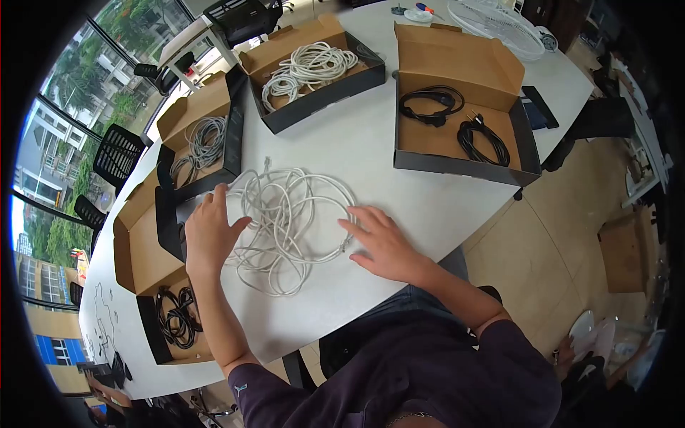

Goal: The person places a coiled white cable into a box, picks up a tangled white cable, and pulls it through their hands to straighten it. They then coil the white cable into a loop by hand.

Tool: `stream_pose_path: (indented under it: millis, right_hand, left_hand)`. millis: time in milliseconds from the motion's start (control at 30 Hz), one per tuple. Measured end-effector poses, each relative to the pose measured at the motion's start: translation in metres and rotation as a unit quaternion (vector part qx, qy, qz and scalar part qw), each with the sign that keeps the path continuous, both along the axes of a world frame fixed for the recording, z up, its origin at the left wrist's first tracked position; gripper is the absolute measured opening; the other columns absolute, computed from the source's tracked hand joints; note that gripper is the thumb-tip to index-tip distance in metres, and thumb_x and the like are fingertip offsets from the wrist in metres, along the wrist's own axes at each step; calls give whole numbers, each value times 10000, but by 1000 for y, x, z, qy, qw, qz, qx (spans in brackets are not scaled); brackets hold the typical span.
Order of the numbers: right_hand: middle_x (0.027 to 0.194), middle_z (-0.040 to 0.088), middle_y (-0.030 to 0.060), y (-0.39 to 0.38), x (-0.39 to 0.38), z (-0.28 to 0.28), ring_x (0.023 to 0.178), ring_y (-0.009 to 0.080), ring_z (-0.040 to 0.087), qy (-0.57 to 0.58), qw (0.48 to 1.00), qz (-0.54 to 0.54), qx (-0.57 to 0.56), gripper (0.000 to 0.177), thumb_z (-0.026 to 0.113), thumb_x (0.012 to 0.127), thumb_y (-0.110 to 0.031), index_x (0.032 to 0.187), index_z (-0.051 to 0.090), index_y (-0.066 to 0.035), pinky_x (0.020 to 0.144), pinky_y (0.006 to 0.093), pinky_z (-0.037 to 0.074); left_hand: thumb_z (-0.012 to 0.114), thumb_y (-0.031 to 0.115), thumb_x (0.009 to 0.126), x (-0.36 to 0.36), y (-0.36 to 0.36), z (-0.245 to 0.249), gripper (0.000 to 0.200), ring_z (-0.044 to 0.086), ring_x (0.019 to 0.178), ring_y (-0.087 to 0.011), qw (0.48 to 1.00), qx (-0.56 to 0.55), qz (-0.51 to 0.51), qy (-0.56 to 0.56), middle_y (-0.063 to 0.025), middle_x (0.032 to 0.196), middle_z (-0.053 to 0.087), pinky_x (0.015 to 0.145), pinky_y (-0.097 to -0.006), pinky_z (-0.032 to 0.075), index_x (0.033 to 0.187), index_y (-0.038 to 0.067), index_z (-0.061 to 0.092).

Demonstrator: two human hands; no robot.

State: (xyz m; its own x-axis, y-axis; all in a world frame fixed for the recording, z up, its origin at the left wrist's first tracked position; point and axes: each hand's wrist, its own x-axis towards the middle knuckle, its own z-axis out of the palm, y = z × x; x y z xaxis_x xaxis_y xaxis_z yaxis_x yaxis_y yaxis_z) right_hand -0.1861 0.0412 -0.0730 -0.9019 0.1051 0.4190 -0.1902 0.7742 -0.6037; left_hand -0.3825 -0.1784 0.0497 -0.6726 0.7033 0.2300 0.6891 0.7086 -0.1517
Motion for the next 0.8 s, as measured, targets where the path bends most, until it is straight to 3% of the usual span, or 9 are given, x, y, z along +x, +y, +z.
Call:
stream_pose_path:
  millis: [33,133,233,333,467,567,667,733,800]
  right_hand:
    - [1192,582,127,-5,-6,-1,1211,257,491,28,999,22,34,347,675,793,-119,1127,613,-53,1062,449,311]
    - [1144,615,127,-1,-20,-28,1175,281,530,36,990,57,123,275,644,791,-36,1065,624,-46,1041,465,343]
    - [1054,649,116,10,-10,-18,1079,259,593,88,996,-14,16,239,644,760,18,992,622,-34,998,421,401]
    - [960,652,75,14,3,1,941,198,641,117,973,-94,-177,163,653,814,6,968,605,-19,887,336,475]
    - [862,602,27,14,15,4,725,100,577,135,907,-94,-388,159,636,911,-169,924,582,-20,687,227,457]
    - [831,541,-12,12,34,20,635,54,452,37,908,-54,-414,283,657,905,-307,924,546,-48,594,184,362]
    - [817,516,-36,-8,46,32,715,42,471,7,915,20,-402,229,703,859,-151,967,526,-55,659,202,384]
    - [846,432,-48,-20,55,34,794,44,420,3,928,48,-368,409,730,799,-81,1121,477,-79,702,202,367]
    - [846,397,-45,-35,65,37,806,49,401,42,939,69,-333,497,730,783,-51,1196,455,-84,701,200,367]
  left_hand:
    - [757,324,743,-2,-1,1,537,654,811,-336,1000,4,20,1,-171,934,657,671,-413,508,1149,59,527]
    - [763,286,738,-4,2,5,497,653,801,-334,997,42,59,8,-149,883,660,655,-419,503,1110,55,528]
    - [769,263,732,2,3,12,507,650,791,-334,992,107,59,19,-134,849,658,646,-423,500,1126,55,527]
    - [774,253,724,-2,-3,4,528,650,791,-332,992,119,24,24,-133,858,652,646,-421,502,1145,53,524]
    - [779,267,713,1,-4,-10,645,633,860,-333,997,73,-9,-1,-172,943,613,709,-404,510,1223,-8,496]
    - [763,312,731,21,-2,-16,718,602,948,-351,988,90,-108,-58,-187,1070,604,788,-403,492,1306,15,453]
    - [743,344,750,57,0,-13,719,594,962,-357,947,138,-266,-116,-190,1071,600,809,-408,483,1311,3,451]
    - [729,360,762,88,2,-6,713,593,960,-361,916,153,-342,-142,-193,1070,600,817,-412,479,1310,-3,452]
    - [730,244,737,108,6,-12,666,601,947,-360,911,123,-372,-127,-175,1052,619,822,-414,479,1313,39,468]
